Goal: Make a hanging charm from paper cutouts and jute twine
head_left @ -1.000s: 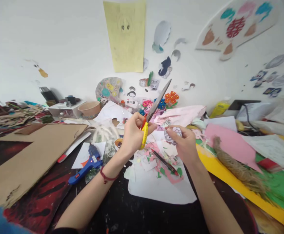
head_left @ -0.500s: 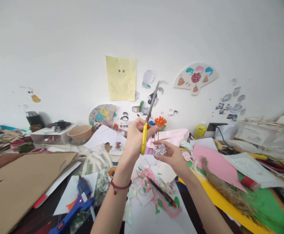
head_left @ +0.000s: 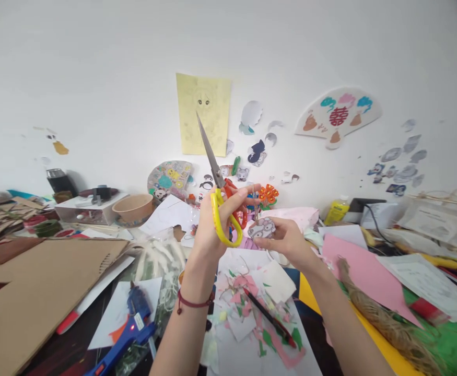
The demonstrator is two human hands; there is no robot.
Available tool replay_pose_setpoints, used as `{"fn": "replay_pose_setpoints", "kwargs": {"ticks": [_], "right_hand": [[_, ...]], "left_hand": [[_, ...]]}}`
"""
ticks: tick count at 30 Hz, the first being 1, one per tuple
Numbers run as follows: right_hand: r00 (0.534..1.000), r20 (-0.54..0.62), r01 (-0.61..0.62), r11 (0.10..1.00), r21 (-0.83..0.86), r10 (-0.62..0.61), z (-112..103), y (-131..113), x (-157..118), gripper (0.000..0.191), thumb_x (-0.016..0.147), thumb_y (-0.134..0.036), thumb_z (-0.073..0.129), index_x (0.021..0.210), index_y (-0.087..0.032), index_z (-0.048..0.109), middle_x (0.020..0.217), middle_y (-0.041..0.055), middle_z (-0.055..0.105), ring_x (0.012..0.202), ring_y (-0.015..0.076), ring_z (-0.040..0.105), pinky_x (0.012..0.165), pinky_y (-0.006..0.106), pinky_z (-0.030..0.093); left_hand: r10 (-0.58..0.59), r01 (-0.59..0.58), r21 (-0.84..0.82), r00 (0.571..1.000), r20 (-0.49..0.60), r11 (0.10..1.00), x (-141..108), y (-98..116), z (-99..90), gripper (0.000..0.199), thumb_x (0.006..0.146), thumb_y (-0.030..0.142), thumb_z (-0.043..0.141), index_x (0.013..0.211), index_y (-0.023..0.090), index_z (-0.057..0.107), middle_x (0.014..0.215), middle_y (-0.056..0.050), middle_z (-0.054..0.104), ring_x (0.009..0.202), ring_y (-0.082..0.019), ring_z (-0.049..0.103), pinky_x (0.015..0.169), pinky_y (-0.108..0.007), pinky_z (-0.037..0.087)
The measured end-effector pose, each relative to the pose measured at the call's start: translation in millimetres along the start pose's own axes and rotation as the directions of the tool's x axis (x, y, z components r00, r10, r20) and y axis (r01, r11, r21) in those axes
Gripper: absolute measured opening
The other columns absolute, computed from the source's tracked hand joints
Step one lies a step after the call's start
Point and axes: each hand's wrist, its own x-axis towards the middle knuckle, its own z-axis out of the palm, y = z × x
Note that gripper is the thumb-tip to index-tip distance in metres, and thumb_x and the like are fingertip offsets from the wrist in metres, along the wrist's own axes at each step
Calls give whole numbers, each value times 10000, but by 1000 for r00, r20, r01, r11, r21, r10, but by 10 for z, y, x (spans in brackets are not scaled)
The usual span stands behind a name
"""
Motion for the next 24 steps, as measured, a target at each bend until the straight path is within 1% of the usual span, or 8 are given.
{"fn": "replay_pose_setpoints", "kwargs": {"ticks": [4,6,10,12,14,17,19,24], "right_hand": [[998,56,-27,1000,7,27,65,2,69,274,656,-302,873,829,-157,718,740,5,697,674,124,606,642,257,488],[995,92,-35,999,14,33,85,31,102,263,678,-315,859,842,-161,722,784,17,715,718,139,634,674,268,508],[970,235,-65,998,-13,67,-4,98,170,444,696,-322,849,1094,-184,709,1025,69,733,925,202,683,856,354,549],[973,224,-48,999,-9,49,-85,110,187,544,684,-323,859,1185,-223,672,1045,61,724,930,197,678,861,359,554],[980,196,39,999,-28,-33,-145,89,181,549,750,-355,812,1261,-260,634,1123,66,710,1010,201,665,930,380,536],[986,65,158,983,-92,-152,-164,-8,130,397,852,-422,706,1210,-253,673,1199,78,696,1074,213,657,923,379,538],[980,-19,192,971,-141,-197,-149,-90,80,381,861,-446,691,1196,-265,691,1206,69,701,1045,202,666,859,347,554],[979,-74,178,973,-148,-191,-128,-220,-25,258,774,-403,791,955,-221,767,970,44,759,904,183,695,829,329,562]], "left_hand": [[6,-5,66,1000,-21,998,20,20,-27,151,813,277,750,837,158,660,1058,-101,757,836,-169,727,742,-262,537],[13,-7,121,999,-48,993,32,8,-37,171,810,282,754,857,152,654,1007,-97,759,792,-154,710,717,-265,525],[22,-12,213,999,-47,977,57,-39,-64,173,811,277,748,806,164,617,763,-39,721,787,-170,698,697,-275,503],[10,-3,257,1000,-28,966,73,-74,-81,189,789,277,768,777,174,611,681,-16,684,834,-189,704,706,-278,503],[-2,2,296,1000,-1,955,88,-113,-95,209,773,306,785,778,174,623,686,-16,683,829,-191,703,696,-279,505],[-17,-4,322,998,64,947,98,-157,-92,239,768,340,791,795,165,631,761,-29,703,697,-144,664,631,-272,489],[-37,-5,330,992,120,944,93,-160,-67,255,757,341,803,779,166,619,749,-22,689,653,-126,640,610,-268,477],[-137,58,407,976,167,912,66,-133,23,345,668,310,878,684,163,566,607,15,605,533,-95,566,524,-250,425]]}}
